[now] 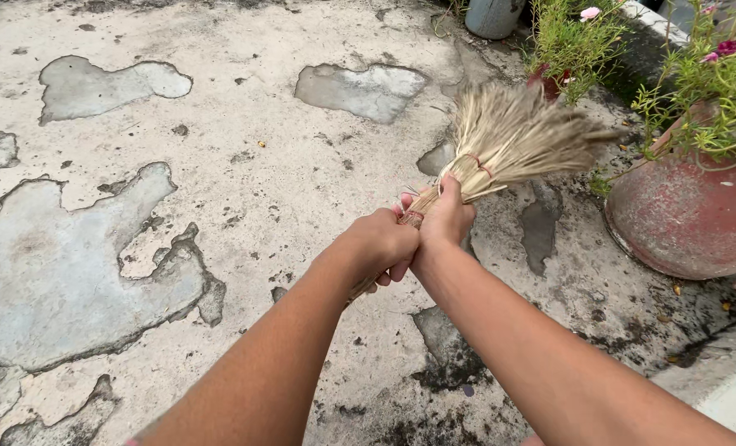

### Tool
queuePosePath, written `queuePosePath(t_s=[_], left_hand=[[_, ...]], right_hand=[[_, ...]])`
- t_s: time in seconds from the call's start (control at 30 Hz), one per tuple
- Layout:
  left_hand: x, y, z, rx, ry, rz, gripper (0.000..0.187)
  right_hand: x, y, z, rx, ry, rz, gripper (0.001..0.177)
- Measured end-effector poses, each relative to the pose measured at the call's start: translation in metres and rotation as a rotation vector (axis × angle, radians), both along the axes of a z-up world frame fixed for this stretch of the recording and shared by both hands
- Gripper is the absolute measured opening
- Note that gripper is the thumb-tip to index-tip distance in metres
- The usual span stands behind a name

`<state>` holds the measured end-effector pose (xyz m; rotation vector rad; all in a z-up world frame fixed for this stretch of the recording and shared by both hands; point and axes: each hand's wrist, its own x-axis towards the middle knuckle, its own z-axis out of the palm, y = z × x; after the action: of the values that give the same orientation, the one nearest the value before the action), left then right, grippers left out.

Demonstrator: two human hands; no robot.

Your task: The person repairs a traditional grass broom by wrapping a wire around the grass fibers and tightening it against the wooden handle.

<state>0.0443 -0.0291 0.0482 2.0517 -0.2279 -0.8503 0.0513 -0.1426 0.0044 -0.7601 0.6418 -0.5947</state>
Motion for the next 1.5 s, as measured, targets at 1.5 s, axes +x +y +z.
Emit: queuePosePath(t_s=[1.5], left_hand=[[-0.052, 0.166, 0.036, 0.063, -0.547, 0.448, 0.028]], right_hand=[[-0.051, 0.024, 0.001, -1.770, 0.085, 2.143, 0.090]])
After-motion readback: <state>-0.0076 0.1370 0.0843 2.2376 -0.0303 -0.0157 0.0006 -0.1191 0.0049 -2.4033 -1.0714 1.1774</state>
